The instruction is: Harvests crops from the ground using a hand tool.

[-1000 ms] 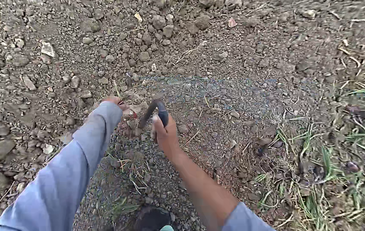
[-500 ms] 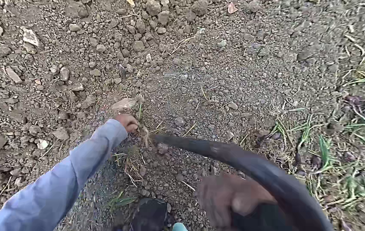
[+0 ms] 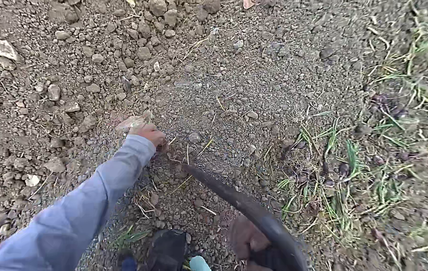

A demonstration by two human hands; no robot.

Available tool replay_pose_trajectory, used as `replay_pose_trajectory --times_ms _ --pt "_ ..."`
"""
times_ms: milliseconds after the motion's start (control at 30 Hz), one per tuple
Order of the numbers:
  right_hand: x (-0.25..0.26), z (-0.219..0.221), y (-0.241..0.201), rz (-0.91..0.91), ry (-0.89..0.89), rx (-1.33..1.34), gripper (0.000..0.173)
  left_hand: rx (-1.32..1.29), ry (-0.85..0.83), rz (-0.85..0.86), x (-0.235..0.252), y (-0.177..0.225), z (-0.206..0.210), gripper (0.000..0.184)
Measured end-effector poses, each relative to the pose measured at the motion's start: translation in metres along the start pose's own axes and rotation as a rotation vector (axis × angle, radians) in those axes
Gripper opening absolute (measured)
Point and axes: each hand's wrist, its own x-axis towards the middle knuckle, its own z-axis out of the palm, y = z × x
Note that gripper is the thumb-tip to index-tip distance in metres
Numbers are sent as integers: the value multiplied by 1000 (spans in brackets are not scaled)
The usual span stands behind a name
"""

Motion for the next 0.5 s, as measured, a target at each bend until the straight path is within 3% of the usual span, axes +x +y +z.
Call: replay_pose_trajectory --times_ms 33,100,200,267,333,400,500 --pt "1 -1 -3 11 24 -12 43 -52 128 89 6 -1 -7 17" --pt "21 0 -28 33 35 -8 42 -126 180 141 11 11 -20 16" --pt "36 -2 -52 -123 -6 217 35 -74 -114 15 -21 22 -3 10" --pt "40 5 -31 -158 22 125 36 -30 -241 -43 -25 7 2 10" --pt "39 23 9 60 70 -147 51 -40 -176 75 -22 8 -7 8" --pt "33 34 36 265 97 -219 59 29 -102 197 -14 33 2 5" --pt "14 18 -3 151 197 -134 60 281 -493 -68 -4 81 33 22"
